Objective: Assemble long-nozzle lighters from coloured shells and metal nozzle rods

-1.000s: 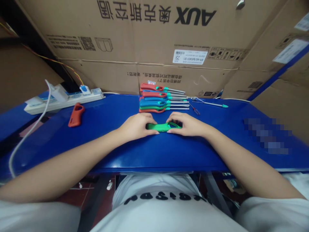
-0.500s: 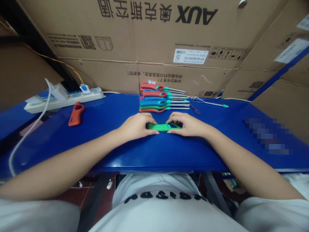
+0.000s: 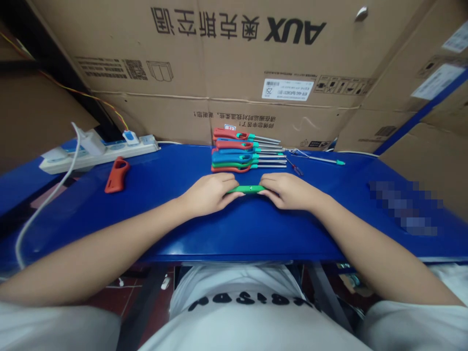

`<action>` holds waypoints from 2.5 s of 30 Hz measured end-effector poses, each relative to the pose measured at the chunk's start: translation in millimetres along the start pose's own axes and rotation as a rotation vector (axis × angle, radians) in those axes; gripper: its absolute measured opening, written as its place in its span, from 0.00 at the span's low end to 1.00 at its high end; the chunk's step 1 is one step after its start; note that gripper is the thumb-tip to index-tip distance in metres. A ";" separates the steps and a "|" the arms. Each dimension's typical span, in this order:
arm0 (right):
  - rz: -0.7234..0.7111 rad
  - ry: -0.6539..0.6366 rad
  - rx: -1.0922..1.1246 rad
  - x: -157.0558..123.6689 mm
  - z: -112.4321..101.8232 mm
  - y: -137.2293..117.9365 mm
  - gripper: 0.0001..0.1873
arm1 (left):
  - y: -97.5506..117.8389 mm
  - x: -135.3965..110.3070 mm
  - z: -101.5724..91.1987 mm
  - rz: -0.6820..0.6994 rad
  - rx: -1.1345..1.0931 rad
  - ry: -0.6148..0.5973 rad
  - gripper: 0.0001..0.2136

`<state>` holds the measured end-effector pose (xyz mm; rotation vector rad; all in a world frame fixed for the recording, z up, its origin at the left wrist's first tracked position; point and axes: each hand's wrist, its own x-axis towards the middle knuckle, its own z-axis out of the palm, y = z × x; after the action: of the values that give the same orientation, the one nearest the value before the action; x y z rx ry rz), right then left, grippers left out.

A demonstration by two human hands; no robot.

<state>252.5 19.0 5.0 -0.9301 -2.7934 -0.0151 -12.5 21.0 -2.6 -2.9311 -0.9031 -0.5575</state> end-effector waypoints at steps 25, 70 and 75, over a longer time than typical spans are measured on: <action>0.163 0.137 -0.140 -7.0 -10.7 29.2 0.19 | -15.5 1.3 7.2 -0.095 -0.223 0.149 0.16; 0.030 -0.039 0.133 -2.5 -7.4 18.3 0.19 | 3.8 -1.0 7.3 -0.076 -0.202 -0.147 0.17; 0.407 0.121 -0.009 -14.9 -17.7 40.6 0.22 | 11.3 -5.5 5.4 0.016 -0.055 -0.186 0.18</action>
<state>291.6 41.4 17.5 -1.4286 -2.4489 -0.0231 -8.7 9.3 -8.6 -3.0774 -0.8925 -0.3180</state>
